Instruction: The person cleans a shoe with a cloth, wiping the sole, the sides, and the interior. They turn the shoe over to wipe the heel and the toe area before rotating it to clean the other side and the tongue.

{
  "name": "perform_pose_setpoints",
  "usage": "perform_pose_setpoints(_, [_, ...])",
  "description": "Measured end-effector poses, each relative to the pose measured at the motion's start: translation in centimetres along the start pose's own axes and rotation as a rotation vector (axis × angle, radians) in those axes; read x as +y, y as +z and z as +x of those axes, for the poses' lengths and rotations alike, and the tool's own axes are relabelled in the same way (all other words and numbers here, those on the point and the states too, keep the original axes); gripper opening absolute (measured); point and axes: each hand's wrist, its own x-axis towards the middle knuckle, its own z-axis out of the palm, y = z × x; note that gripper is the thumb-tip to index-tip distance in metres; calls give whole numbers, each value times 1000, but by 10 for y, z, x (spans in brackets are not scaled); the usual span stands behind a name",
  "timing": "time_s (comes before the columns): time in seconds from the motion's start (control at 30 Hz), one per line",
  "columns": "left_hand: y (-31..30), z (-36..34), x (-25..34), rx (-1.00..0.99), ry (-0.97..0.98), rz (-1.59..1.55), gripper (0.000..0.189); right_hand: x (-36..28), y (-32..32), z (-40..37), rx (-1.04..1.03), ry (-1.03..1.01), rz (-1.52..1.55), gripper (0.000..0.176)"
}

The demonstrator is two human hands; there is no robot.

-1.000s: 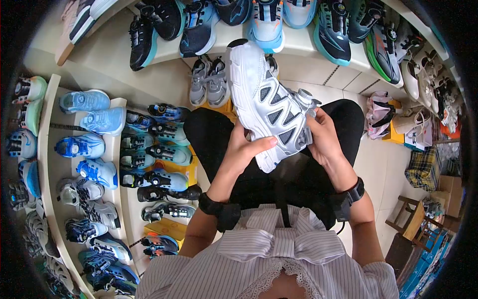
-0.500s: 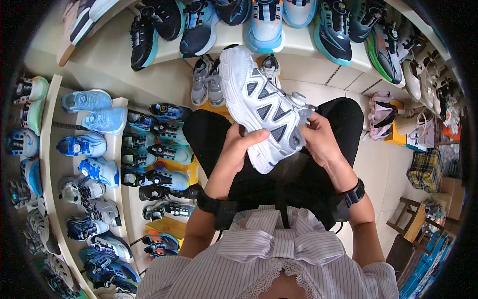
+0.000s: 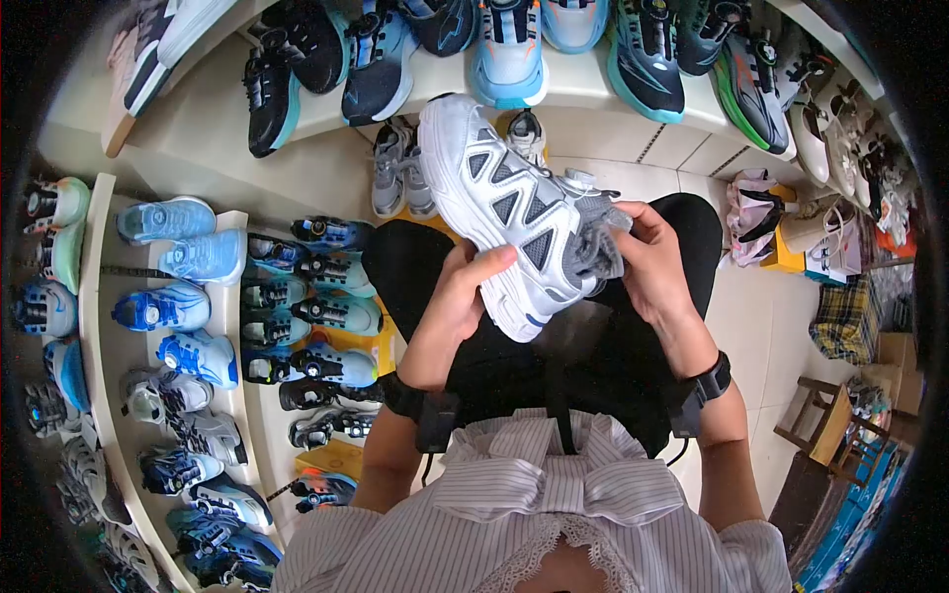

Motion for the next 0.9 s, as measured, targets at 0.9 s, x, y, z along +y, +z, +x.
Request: perform_pose_setpoints(0.9, [-17, -9, -10, -43, -156, -312, 52, -29, -14, -6, -97, -99, -5, 43])
